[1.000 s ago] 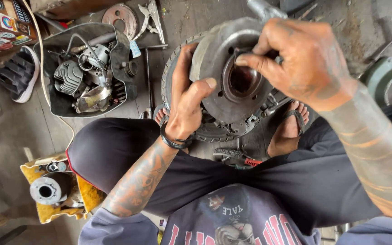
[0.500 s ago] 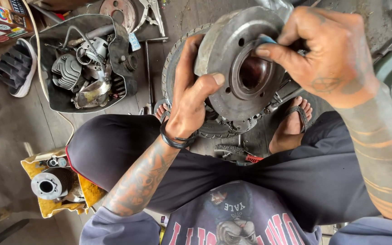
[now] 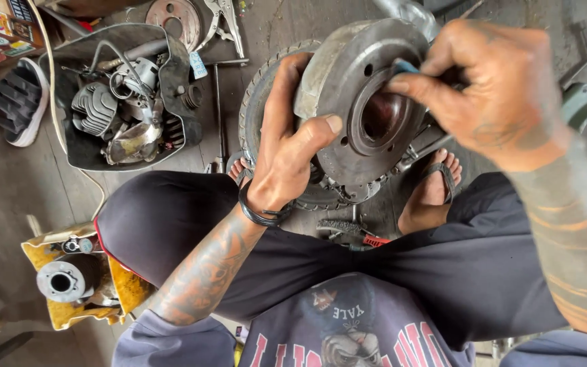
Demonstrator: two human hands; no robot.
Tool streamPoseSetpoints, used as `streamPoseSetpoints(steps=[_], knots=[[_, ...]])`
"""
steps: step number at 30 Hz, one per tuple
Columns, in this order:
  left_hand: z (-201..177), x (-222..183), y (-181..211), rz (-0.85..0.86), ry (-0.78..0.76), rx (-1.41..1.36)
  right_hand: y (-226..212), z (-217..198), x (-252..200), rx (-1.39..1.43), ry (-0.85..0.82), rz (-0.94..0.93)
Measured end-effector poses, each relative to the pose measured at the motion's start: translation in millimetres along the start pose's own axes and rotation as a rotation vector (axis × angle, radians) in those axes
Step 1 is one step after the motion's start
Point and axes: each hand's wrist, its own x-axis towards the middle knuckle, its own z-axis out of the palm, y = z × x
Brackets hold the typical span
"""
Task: Sanding the inner contact points of a motorcycle flywheel using sandpaper to clean the surface.
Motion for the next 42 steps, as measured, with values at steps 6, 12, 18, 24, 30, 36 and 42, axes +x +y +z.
streamPoseSetpoints(steps=[6,12,18,24,30,36,42], knots=[[2,-1,3,0.029,-0.036,-0.069,-6,-3,3,0.027,0.005,-0.050],[1,3,5,0.056,-0.012,0.047,-15,4,6,0.004,0.015,-0.036],[0,0,-4,0.049,0.014,-0.071,-16,-8,8,0.065,-0.057,0.094],[-7,1,-34,-0.113,0.117,-0.654,27,-52,-33,0.342,-0.017,0.373],[-16,-3,-18,-0.264,0.159,-0.932,119,-92,-100,0.598,0.396,0.607],[-23,-12,10,-0.047,-0.082,-0.984,31,-89,-53,0.718,0.493,0.402],[-27,-20,27,0.001,-0.179,-0.877,21,-82,-42,0.713,0.495,0.355]])
